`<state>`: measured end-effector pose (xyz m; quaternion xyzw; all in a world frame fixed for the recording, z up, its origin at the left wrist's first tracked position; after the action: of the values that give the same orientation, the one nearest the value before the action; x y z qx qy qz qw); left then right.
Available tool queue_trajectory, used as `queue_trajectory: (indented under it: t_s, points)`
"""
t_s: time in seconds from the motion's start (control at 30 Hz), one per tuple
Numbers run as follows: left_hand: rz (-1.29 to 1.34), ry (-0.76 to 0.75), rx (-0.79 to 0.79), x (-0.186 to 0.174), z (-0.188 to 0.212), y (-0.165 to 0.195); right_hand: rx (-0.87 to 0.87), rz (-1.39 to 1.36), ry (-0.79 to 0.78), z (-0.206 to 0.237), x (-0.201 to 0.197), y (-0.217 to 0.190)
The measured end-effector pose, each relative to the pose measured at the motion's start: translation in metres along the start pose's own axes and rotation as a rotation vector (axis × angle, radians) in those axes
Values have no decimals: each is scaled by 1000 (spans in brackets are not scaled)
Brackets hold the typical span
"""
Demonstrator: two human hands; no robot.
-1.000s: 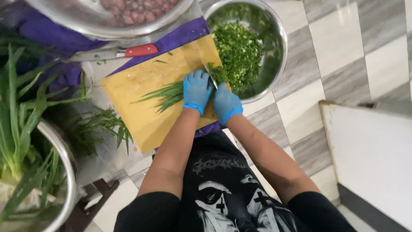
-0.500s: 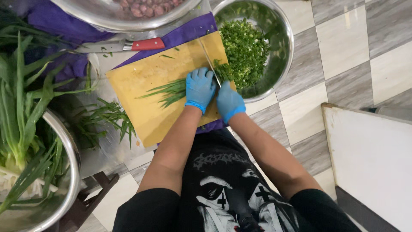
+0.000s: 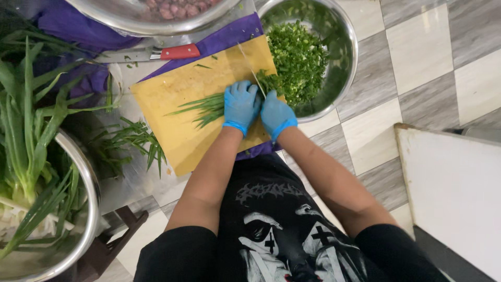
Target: The person chops green onions on a yellow cutting board using a knife. The chopped pieces are placed into a metal bowl. The person wears blue gloves and handles the green onions in batches.
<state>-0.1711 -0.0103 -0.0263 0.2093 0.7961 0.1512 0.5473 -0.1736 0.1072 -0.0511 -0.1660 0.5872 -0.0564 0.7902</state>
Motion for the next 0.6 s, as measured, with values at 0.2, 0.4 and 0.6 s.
queue_trajectory:
  t_s: [0.2,0.4,0.6]
  points:
    - [13,-73,-15,4,-5,-2,121,5,-130,57,-18,17]
    - [-22,-41,-42,1,1,-5,14,45,0,24,6,1]
    - [-72,-17,-28,-5,3,-2,-53,22,-65,31,0,4]
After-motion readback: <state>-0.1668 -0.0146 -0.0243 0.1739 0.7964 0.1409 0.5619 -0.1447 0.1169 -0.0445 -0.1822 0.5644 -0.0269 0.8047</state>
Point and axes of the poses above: each hand's wrist, its own z-axis away from the middle knuckle, its own x-axis out of the palm, y = z × x, the point moved 10 cm from there along -z, towards the middle knuckle, and after that the axes turned 4 degrees about y, right-handed, at the moved point
